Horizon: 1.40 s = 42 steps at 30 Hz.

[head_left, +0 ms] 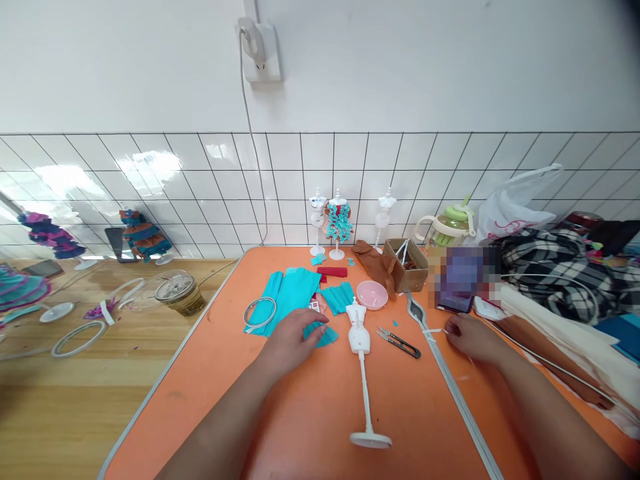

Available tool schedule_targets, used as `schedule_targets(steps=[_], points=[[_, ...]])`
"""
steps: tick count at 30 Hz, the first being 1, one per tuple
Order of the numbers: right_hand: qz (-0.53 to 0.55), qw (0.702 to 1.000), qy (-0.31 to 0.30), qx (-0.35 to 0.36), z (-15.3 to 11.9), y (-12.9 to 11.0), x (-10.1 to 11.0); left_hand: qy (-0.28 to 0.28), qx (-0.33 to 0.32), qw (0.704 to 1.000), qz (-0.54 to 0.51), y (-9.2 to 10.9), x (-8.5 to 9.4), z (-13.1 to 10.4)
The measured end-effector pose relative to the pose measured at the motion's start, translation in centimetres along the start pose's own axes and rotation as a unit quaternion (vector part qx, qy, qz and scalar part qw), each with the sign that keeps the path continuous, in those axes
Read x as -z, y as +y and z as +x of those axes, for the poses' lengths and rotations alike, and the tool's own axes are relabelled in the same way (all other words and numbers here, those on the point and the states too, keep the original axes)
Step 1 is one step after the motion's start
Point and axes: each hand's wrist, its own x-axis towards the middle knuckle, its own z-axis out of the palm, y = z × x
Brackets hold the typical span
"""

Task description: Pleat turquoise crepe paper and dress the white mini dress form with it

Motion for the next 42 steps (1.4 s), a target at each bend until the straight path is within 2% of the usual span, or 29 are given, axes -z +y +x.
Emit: schedule_targets(steps=[3, 7, 10, 14, 17, 19, 22, 25, 28, 31, 33, 36, 38, 42], points=[[-0.018, 0.998, -0.036, 0.045, -0.2, -1.5, 1.4, -0.003, -0.002, 1.0, -0.015, 0.4, 0.1, 0.0], [-0.077, 0.99, 0.024, 0.12, -1.7, -4.7, 3.6, -0.02, 0.003, 0.996, -0.081, 1.5, -0.2, -0.1], [-0.072, 0.978, 0.057, 0.189, -3.2, -7.4, 4.9, -0.035, -0.002, 0.989, -0.142, 2.5, -1.0, -0.3], [0.043, 0.965, 0.122, 0.228, -5.1, -11.3, 7.1, -0.058, -0.024, 0.981, -0.184, 3.5, -1.9, -0.7], [0.166, 0.938, 0.094, 0.289, -6.2, -14.4, 9.2, -0.048, -0.018, 0.977, -0.206, 3.9, -2.2, -0.9], [0.235, 0.911, 0.083, 0.33, -6.7, -16.2, 10.1, -0.061, -0.015, 0.967, -0.245, 4.1, -2.1, -1.0], [0.288, 0.884, 0.081, 0.358, -6.9, -17.8, 10.2, -0.121, -0.023, 0.934, -0.335, 4.3, -1.8, -1.0], [0.289, 0.885, 0.064, 0.359, -6.7, -18.1, 9.4, -0.156, -0.016, 0.914, -0.374, 4.3, -1.5, -0.8], [0.285, 0.897, 0.063, 0.332, -6.4, -17.6, 9.2, -0.131, -0.023, 0.937, -0.323, 4.2, -1.5, -0.7], [0.28, 0.907, 0.125, 0.289, -6.5, -17.7, 9.6, -0.048, -0.049, 0.979, -0.193, 4.0, -1.9, -0.8], [0.237, 0.911, 0.157, 0.297, -6.6, -18.5, 9.6, -0.011, -0.083, 0.992, -0.093, 4.0, -2.2, -1.0], [0.153, 0.923, 0.122, 0.331, -6.7, -20.5, 8.5, -0.008, -0.135, 0.991, -0.003, 4.2, -2.6, -1.3], [0.136, 0.936, 0.092, 0.312, -6.7, -21.5, 7.3, -0.008, -0.151, 0.988, 0.025, 4.3, -2.6, -1.4], [0.14, 0.948, 0.086, 0.273, -6.7, -21.9, 5.4, -0.001, -0.149, 0.988, 0.043, 4.4, -2.6, -1.6]])
